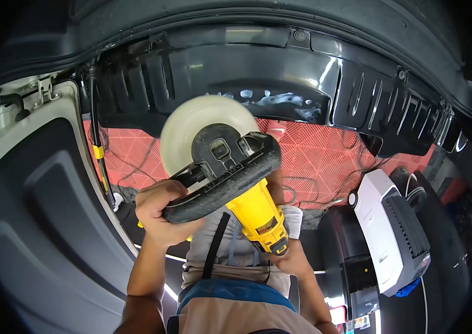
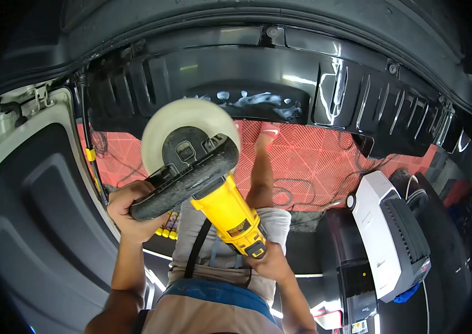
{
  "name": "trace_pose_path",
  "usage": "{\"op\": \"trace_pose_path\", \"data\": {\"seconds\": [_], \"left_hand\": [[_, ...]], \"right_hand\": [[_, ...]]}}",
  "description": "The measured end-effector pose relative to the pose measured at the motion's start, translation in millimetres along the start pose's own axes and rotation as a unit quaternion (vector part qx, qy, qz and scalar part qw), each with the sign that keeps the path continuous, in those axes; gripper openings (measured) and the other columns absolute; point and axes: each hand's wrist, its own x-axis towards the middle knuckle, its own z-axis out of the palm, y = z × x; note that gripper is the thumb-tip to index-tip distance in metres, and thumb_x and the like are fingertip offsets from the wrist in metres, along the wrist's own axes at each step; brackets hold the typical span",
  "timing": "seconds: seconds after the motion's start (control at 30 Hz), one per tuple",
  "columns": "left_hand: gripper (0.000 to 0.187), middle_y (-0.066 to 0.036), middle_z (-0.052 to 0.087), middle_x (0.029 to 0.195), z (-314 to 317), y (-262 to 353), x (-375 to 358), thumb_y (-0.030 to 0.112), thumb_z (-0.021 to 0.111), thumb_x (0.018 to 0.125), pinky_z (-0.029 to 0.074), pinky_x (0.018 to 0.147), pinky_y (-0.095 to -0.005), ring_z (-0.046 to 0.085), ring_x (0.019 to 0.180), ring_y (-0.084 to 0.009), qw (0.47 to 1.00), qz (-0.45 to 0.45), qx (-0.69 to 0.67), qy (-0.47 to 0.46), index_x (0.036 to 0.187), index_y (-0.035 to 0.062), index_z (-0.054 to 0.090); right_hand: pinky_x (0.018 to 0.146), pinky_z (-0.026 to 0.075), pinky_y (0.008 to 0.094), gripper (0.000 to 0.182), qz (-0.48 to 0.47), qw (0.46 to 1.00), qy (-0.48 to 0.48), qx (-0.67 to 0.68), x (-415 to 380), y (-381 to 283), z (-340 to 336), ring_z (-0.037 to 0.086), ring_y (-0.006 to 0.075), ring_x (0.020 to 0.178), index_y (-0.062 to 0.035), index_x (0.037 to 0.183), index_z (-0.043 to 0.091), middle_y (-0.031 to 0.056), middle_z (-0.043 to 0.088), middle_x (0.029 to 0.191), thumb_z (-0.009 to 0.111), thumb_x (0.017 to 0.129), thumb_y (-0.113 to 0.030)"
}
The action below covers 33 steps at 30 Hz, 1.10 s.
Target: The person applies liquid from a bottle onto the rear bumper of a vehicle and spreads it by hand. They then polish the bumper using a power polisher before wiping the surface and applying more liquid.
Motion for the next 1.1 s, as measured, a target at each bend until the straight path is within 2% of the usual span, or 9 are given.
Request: {"op": "trace_pose_path", "data": {"seconds": [0.17, 0.3, 0.37, 0.5, 0.63, 0.77, 0.83, 0.9, 1.1], "left_hand": [[0.028, -0.009, 0.062, 0.065, 18, 0, 4, 0.009, 0.085, 0.057, 0.05, 0.055, -0.0298, 0.064, 0.056, -0.0227, 0.999, -0.015, -0.037, 0.029, 0.071, 0.0007, 0.062], [0.031, -0.01, 0.064, 0.067, 52, 5, 16, 0.014, 0.088, 0.057, 0.05, 0.056, -0.0301, 0.065, 0.058, -0.0234, 0.995, -0.032, -0.094, 0.01, 0.073, 0.0022, 0.064], [0.024, -0.011, 0.067, 0.07, 71, 7, 23, 0.005, 0.083, 0.06, 0.05, 0.057, -0.0294, 0.065, 0.059, -0.0204, 0.99, -0.021, -0.139, -0.002, 0.072, -0.0006, 0.063], [0.026, -0.012, 0.066, 0.07, 86, 6, 23, 0.006, 0.085, 0.059, 0.051, 0.058, -0.031, 0.066, 0.061, -0.0219, 0.983, -0.011, -0.186, 0.007, 0.073, 0.0004, 0.063], [0.028, -0.011, 0.066, 0.071, 63, 9, 29, 0.008, 0.086, 0.059, 0.051, 0.058, -0.0306, 0.065, 0.061, -0.0212, 0.99, -0.026, -0.138, 0.026, 0.073, 0.0006, 0.063], [0.029, -0.011, 0.065, 0.069, 12, 7, 25, 0.005, 0.085, 0.06, 0.051, 0.06, -0.0304, 0.064, 0.06, -0.0194, 0.998, -0.032, -0.047, 0.033, 0.074, 0.0, 0.06], [0.031, -0.011, 0.061, 0.062, 1, 7, 25, 0.01, 0.087, 0.056, 0.051, 0.054, -0.0291, 0.064, 0.055, -0.0219, 0.996, -0.034, -0.029, 0.079, 0.068, -0.0006, 0.061], [0.028, -0.01, 0.061, 0.061, -2, 11, 25, 0.008, 0.084, 0.057, 0.051, 0.055, -0.0283, 0.064, 0.055, -0.0212, 0.996, -0.032, -0.015, 0.081, 0.068, -0.0012, 0.06], [0.031, -0.011, 0.064, 0.066, 35, 13, 35, 0.011, 0.088, 0.059, 0.05, 0.056, -0.0276, 0.064, 0.056, -0.0199, 0.995, -0.063, -0.075, 0.034, 0.073, -0.0004, 0.063]], "right_hand": [[0.079, 0.056, 0.0341, 0.03, 0.017, 1.0, 0.004, -0.023, -10, -23, -32, 0.075, 0.0252, 0.089, 0.0009, 0.105, 0.07, 0.0163, 0.075, 0.092, 0.072, 0.076, -0.004], [0.074, 0.056, 0.0326, 0.024, 0.008, 0.996, 0.063, -0.061, -39, -36, -63, 0.075, 0.0235, 0.084, 0.0011, 0.098, 0.07, 0.0142, 0.075, 0.088, 0.07, 0.075, -0.001], [0.072, 0.056, 0.0325, 0.022, 0.056, 0.994, 0.08, -0.049, -55, -35, -77, 0.076, 0.0238, 0.082, 0.0015, 0.096, 0.07, 0.0143, 0.075, 0.086, 0.07, 0.075, 0.0], [0.074, 0.057, 0.032, 0.023, 0.05, 0.983, 0.133, -0.116, -68, -59, -93, 0.076, 0.0227, 0.083, 0.003, 0.097, 0.07, 0.0139, 0.076, 0.088, 0.071, 0.073, 0.001], [0.075, 0.057, 0.0319, 0.026, 0.018, 0.99, 0.102, -0.1, -51, -68, -84, 0.075, 0.0212, 0.084, 0.0026, 0.1, 0.071, 0.0131, 0.076, 0.089, 0.07, 0.074, 0.002], [0.077, 0.057, 0.0334, 0.029, -0.005, 0.999, 0.022, -0.034, -19, -69, -56, 0.075, 0.0262, 0.086, -0.0003, 0.102, 0.071, 0.0167, 0.075, 0.09, 0.073, 0.074, -0.005], [0.076, 0.056, 0.0342, 0.03, -0.004, 0.999, 0.002, -0.046, -12, -57, -51, 0.075, 0.029, 0.087, 0.0003, 0.103, 0.07, 0.0185, 0.074, 0.09, 0.074, 0.074, -0.008], [0.075, 0.056, 0.035, 0.031, -0.017, 0.997, -0.037, -0.064, -5, -68, -51, 0.075, 0.0292, 0.085, 0.0017, 0.103, 0.069, 0.0189, 0.074, 0.089, 0.074, 0.074, -0.008], [0.073, 0.057, 0.0341, 0.028, -0.009, 0.997, 0.015, -0.082, -27, -75, -88, 0.075, 0.029, 0.082, 0.0017, 0.099, 0.07, 0.0173, 0.074, 0.086, 0.072, 0.071, -0.003]]}}
